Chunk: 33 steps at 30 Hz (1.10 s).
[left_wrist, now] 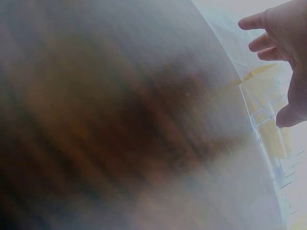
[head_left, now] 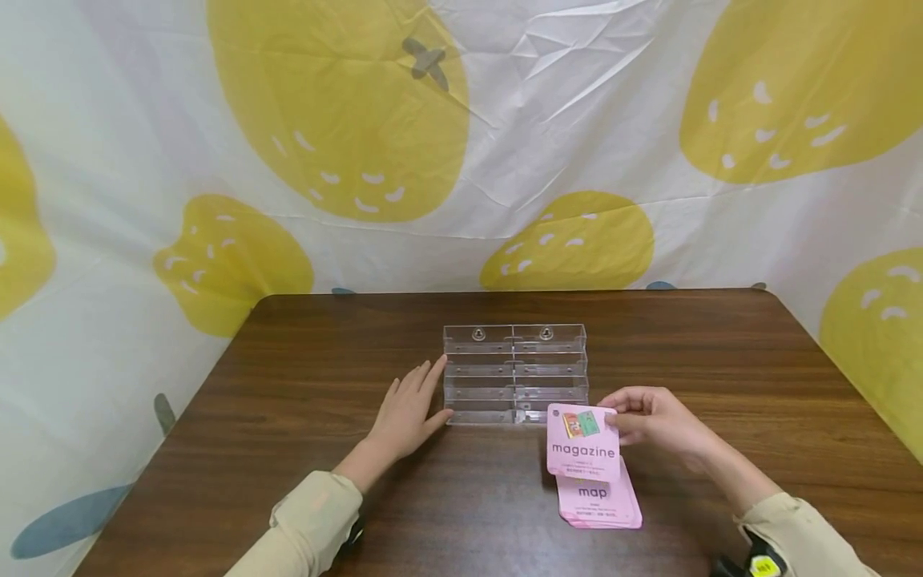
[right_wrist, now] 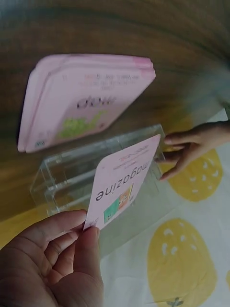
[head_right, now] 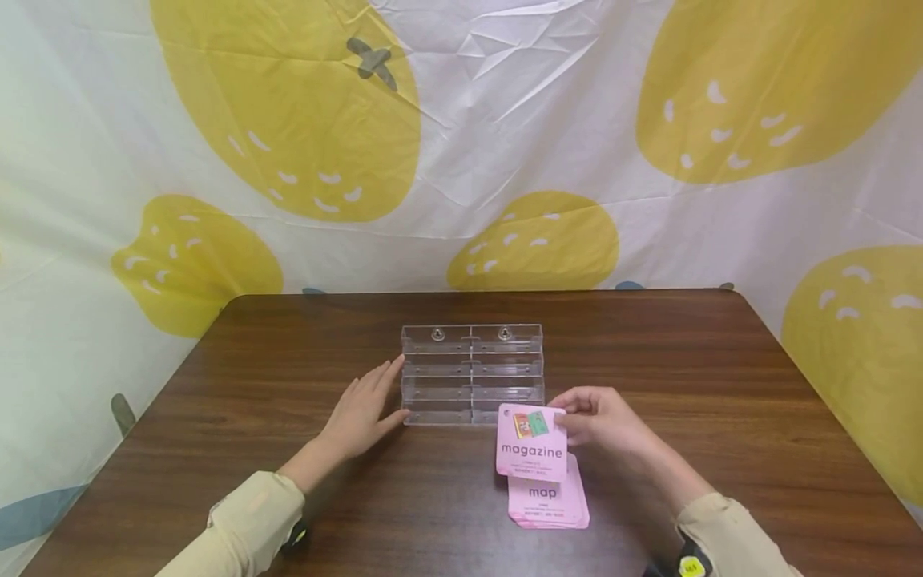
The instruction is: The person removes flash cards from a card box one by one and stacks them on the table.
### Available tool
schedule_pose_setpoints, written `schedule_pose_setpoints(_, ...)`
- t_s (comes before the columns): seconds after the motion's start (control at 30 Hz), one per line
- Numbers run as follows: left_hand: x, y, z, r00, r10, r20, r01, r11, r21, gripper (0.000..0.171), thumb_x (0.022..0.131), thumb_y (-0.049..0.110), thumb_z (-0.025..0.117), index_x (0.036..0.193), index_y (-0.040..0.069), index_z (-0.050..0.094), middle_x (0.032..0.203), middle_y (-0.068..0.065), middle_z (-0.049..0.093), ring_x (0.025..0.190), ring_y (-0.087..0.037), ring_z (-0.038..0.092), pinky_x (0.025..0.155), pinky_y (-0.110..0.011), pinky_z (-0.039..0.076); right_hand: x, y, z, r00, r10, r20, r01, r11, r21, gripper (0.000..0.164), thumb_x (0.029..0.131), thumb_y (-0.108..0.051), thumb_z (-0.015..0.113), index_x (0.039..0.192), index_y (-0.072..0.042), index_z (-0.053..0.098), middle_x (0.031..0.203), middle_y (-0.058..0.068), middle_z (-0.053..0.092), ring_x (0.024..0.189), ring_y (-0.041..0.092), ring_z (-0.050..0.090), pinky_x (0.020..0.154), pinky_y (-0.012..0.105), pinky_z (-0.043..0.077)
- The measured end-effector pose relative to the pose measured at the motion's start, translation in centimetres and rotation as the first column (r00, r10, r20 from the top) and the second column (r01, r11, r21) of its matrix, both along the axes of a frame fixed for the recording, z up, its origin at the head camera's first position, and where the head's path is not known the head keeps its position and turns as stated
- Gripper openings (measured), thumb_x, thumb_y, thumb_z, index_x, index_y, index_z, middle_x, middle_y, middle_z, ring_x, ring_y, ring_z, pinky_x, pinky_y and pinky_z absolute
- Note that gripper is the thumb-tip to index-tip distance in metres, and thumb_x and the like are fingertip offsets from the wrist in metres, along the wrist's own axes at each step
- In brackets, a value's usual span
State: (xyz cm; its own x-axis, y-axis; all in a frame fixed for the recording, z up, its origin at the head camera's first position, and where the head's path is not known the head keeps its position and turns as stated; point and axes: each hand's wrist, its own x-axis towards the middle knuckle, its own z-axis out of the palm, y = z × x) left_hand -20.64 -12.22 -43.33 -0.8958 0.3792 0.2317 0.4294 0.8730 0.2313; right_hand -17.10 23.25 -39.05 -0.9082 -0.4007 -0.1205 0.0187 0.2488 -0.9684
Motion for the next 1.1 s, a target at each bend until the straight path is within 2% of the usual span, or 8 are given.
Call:
schedule_pose_setpoints(0.17,0.0,0.0,0.0,1.0,0.0,0.005,0.0,1.0,0.005,0.077,0.085,0.036,0.061,0.146,0.016,0.017,0.138,-0.019,0.038,0.126,-0.034,0.036,0.101,-0.056,0.028,0.5,0.3,-1.0,0.996,0.026,0.082,-0.024,0.999,-0.027,0.038,0.087,-0.006,0.058,0.111,0.021,0.047,0.089,0.006,0.063,0.08,0.014,0.062,0.068,0.032,0.054)
schedule_pose_setpoints(0.33,0.1,0.0,0.0,1.0,0.0,0.007,0.0,1.0,0.005,0.077,0.085,0.036,0.061,0.146,0.017,0.017,0.139,-0.019,0.037,0.126,-0.034,0.036,0.101,-0.056,0.028,0.7,0.5,-1.7,0.992,0.03,0.121,-0.029,1.0,-0.011,0.037,0.086,-0.007,0.059,0.11,0.019,0.048,0.088,0.006,0.062,0.08,0.015,0.061,0.068,0.031,0.054)
schedule_pose_setpoints(0.83,0.1,0.1,0.1,1.0,0.0,0.002,0.0,1.0,-0.003,0.077,0.086,0.037,0.06,0.146,0.016,0.017,0.138,-0.019,0.038,0.126,-0.034,0.036,0.1,-0.056,0.029,0.8,0.7,-2.9,0.987,0.074,0.14,-0.071,0.997,-0.021,0.037,0.086,-0.006,0.057,0.109,0.021,0.047,0.087,0.006,0.063,0.078,0.014,0.061,0.066,0.03,0.054)
schedule_pose_setpoints(1.1,0.1,0.1,0.1,1.0,-0.001,0.001,0.001,1.0,0.0,0.077,0.086,0.037,0.06,0.146,0.016,0.018,0.138,-0.019,0.038,0.126,-0.034,0.037,0.1,-0.056,0.029,1.0,0.7,-3.4,0.991,0.047,0.122,-0.054,0.997,0.056,0.036,0.083,-0.006,0.06,0.106,0.019,0.051,0.083,0.005,0.062,0.074,0.013,0.059,0.061,0.027,0.053)
